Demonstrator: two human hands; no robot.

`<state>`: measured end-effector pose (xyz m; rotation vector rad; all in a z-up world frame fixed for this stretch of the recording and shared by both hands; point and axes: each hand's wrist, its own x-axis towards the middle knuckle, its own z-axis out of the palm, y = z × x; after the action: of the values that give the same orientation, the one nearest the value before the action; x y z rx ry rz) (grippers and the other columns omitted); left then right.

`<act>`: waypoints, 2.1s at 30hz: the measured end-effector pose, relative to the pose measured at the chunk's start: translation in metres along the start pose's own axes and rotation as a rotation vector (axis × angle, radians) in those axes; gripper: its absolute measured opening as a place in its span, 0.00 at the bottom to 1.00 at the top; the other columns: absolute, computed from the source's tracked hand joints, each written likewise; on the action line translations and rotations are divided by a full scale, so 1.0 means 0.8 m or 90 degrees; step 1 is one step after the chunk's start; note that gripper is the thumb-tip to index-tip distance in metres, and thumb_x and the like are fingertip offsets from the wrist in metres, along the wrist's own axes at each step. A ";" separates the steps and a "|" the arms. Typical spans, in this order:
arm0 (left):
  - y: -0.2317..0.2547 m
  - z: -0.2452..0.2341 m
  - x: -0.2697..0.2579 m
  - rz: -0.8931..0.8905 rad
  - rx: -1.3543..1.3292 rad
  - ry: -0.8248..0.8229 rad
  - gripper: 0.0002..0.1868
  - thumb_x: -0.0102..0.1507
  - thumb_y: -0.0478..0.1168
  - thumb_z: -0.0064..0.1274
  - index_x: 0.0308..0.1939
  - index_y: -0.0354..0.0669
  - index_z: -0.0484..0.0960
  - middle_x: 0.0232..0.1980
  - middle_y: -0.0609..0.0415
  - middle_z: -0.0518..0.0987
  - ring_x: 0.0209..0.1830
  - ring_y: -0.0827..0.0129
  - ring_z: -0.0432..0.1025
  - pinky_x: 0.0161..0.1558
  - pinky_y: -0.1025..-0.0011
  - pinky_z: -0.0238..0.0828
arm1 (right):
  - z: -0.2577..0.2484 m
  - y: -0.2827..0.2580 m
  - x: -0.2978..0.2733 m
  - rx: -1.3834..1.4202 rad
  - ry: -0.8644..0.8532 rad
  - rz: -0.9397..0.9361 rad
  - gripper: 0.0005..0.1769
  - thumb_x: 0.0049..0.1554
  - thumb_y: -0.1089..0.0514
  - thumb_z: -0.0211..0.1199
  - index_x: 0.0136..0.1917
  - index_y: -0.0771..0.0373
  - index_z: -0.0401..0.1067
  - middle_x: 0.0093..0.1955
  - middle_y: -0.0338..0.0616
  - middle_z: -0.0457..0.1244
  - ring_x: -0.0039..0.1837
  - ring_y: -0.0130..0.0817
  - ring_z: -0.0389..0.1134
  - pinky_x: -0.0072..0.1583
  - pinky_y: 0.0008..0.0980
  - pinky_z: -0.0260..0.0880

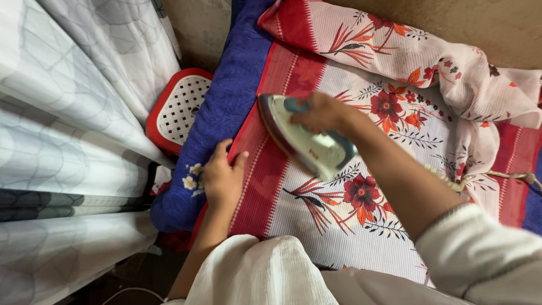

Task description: The person irons a floral-patterned cloth laid out on a blue mat. They use a handheld iron to smooth the fabric, periodically lifting and repositioning sections to ensure even coverage.

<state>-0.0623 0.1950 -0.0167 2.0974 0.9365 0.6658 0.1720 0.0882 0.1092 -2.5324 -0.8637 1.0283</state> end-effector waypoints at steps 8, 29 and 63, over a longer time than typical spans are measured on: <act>-0.043 0.006 0.032 -0.184 -0.256 -0.138 0.16 0.59 0.37 0.65 0.49 0.34 0.85 0.31 0.54 0.85 0.26 0.82 0.71 0.31 0.79 0.68 | 0.026 0.002 -0.022 0.182 0.020 0.050 0.21 0.52 0.48 0.70 0.30 0.67 0.74 0.25 0.43 0.64 0.27 0.30 0.64 0.33 0.33 0.65; -0.065 -0.036 0.009 -0.168 -0.216 -0.254 0.29 0.49 0.35 0.74 0.54 0.34 0.83 0.31 0.54 0.82 0.26 0.78 0.69 0.29 0.77 0.67 | 0.052 -0.011 -0.019 0.695 -0.087 0.072 0.19 0.58 0.42 0.66 0.41 0.56 0.63 0.31 0.32 0.56 0.27 0.18 0.55 0.28 0.20 0.56; -0.060 -0.111 0.055 -0.245 0.211 -0.730 0.12 0.48 0.36 0.74 0.26 0.37 0.84 0.26 0.51 0.85 0.23 0.70 0.78 0.27 0.73 0.74 | 0.144 -0.063 -0.062 0.485 0.148 0.130 0.13 0.54 0.56 0.67 0.36 0.66 0.69 0.26 0.39 0.60 0.25 0.26 0.60 0.28 0.32 0.63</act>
<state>-0.1165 0.2881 0.0051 1.9897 0.7187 -0.8829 0.0414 0.1002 0.0771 -2.0322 -0.0986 0.8690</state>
